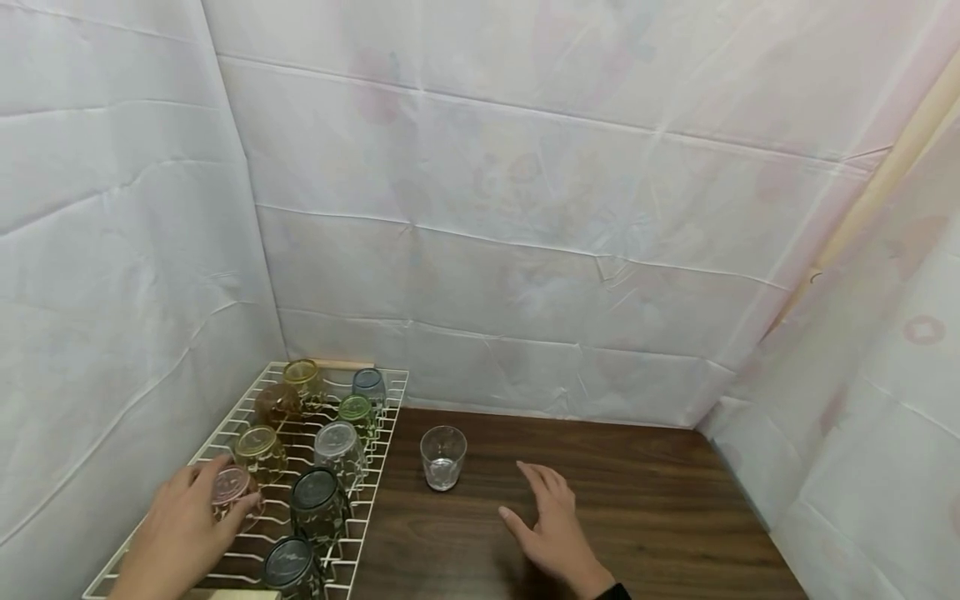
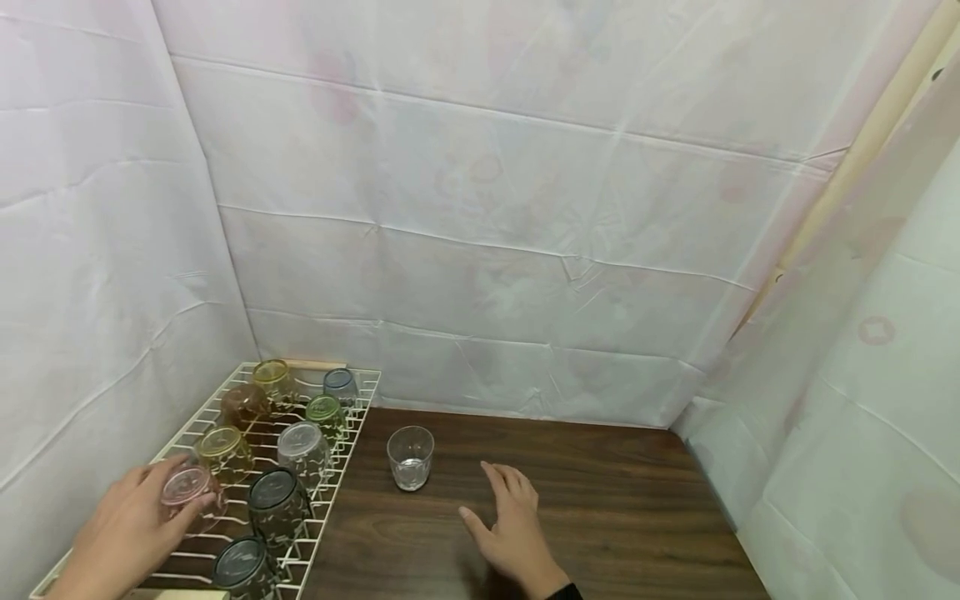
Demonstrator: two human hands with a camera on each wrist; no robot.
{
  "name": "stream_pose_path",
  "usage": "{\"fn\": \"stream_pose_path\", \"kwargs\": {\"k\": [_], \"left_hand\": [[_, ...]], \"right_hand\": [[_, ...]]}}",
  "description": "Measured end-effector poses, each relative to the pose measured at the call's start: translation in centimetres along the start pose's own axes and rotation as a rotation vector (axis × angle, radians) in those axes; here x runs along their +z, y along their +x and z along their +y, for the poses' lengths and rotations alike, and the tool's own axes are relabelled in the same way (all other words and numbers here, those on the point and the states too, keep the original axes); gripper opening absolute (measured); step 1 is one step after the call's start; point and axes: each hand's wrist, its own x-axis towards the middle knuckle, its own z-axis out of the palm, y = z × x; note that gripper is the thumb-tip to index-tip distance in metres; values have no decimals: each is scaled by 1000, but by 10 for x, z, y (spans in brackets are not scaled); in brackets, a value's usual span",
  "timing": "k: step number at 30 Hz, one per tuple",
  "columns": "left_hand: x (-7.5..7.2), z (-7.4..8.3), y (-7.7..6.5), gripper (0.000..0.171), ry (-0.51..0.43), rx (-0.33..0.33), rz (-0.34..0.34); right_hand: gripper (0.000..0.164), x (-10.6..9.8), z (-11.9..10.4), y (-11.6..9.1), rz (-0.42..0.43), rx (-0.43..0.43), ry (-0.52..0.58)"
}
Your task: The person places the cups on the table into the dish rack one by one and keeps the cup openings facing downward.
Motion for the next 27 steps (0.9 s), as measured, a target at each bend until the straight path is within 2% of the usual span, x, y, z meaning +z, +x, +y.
{"fn": "stream_pose_path", "kwargs": {"k": [4, 8, 14, 19, 24, 27], "left_hand": [[-5, 12, -6, 76, 13, 6, -11], [-10, 27, -15, 76, 16, 38, -5], [-12, 50, -22, 76, -3, 30, -53], [-6, 66, -25, 75, -36, 54, -24], [3, 73, -29, 78, -37, 30, -81], [9, 75, -34, 77, -43, 35, -84]], "right_hand": [[76, 6, -6, 17, -73, 3, 23], [80, 14, -14, 35, -133, -5, 42], [88, 31, -30, 61, -196, -52, -3], [93, 47, -42, 81, -239, -54, -73], [96, 63, -52, 95, -282, -61, -125], [96, 73, -56, 102, -309, -61, -163]]}}
